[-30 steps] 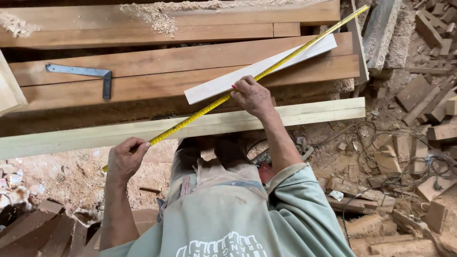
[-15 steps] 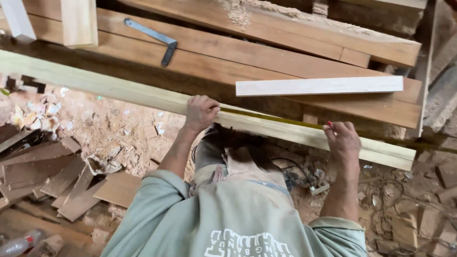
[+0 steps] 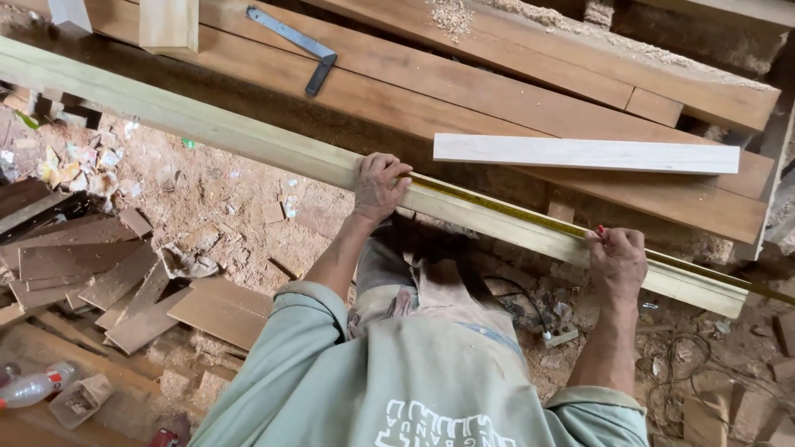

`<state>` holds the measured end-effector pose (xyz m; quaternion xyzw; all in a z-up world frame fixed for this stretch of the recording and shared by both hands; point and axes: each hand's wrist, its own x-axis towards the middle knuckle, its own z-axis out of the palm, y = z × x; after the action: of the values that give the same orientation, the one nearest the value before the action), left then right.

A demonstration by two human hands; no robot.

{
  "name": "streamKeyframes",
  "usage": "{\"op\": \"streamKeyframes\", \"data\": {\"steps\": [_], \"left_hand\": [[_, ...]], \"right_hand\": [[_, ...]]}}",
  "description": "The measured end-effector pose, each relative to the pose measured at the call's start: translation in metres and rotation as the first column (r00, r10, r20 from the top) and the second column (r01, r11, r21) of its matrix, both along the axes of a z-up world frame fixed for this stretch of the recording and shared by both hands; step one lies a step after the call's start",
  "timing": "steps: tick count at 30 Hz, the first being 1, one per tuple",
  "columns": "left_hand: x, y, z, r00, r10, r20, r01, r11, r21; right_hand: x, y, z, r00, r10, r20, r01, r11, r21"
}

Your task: Measuring and marking wooden planks using a tape measure, pencil, and try square in a workshop.

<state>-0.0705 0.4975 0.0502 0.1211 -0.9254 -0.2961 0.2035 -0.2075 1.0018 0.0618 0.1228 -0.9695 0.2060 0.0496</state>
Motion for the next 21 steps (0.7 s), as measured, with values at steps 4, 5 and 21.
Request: {"op": "streamKeyframes", "data": {"steps": [4,5,21], "left_hand": [[0.0,0.0,-0.013,0.997,0.023,-0.071,-0.024,0.999,-0.021],[-0.001,0.001,-0.01,0.997,0.026,-0.07,-0.027,0.999,-0.02],[-0.007,0.014,0.022,0.994,0.063,-0.084,-0.075,0.985,-0.152]], "right_hand": [[0.002,0.001,0.01,0.998,0.062,-0.005,-0.062,0.997,-0.054],[0.002,0.002,0.011,0.998,0.065,-0.004,-0.065,0.997,-0.052],[0.007,-0.016,0.047,0.99,0.088,0.108,-0.09,0.996,0.014]]}}
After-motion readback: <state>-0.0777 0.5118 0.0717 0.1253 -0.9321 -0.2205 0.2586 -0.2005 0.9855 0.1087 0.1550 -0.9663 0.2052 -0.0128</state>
